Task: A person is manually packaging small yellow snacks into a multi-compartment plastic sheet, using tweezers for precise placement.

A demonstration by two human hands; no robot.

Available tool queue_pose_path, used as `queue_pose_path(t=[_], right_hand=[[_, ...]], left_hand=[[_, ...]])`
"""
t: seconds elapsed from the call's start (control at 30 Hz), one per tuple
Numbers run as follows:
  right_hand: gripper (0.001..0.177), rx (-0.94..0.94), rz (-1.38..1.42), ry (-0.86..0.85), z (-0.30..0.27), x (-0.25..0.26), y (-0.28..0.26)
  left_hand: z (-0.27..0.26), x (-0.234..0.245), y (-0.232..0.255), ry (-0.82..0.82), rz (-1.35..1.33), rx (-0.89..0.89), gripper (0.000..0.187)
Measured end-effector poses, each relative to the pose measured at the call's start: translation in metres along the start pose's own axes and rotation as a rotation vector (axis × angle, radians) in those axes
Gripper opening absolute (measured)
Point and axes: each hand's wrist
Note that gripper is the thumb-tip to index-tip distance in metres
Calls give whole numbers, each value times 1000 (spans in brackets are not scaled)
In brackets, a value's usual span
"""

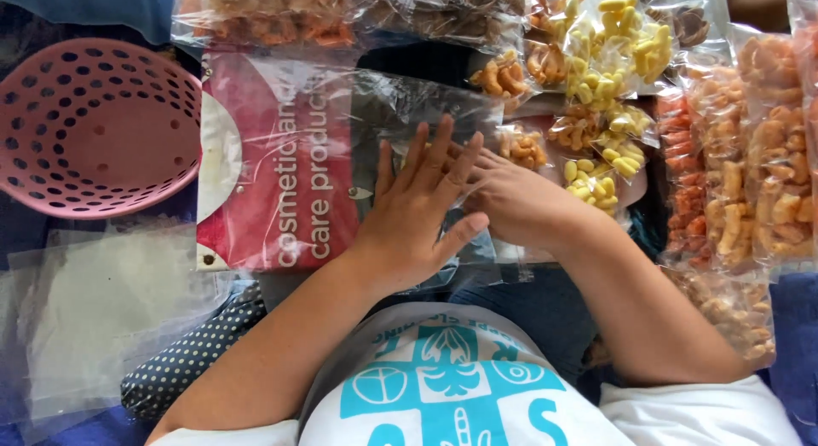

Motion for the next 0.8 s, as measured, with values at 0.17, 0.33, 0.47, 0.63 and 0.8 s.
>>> queue_pose_path(t=[0.17, 0.33, 0.47, 0.63, 0.8], right_hand=[[64, -86, 20, -170, 19, -4, 11], [68, -49, 141, -69, 31, 5, 10], [68, 5, 34, -7, 35, -8, 8], [60, -46, 1, 12, 35, -23, 2], [62, -122, -116, -229, 30, 5, -20]], left_hand=[[-14, -5, -9, 15, 212, 18, 91], [-31, 0, 10, -39, 299, -42, 107], [-46, -11, 8, -177, 255, -201, 106], [-53, -19, 6, -74, 261, -187, 87], [-58, -26, 0, 84, 190, -235, 68]])
Point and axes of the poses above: each hand's wrist, its own z-axis towards the middle knuckle, its own x-axis out of the back of the hand, y = z × x, and after that the axes turned 14 degrees about -z, right-handed
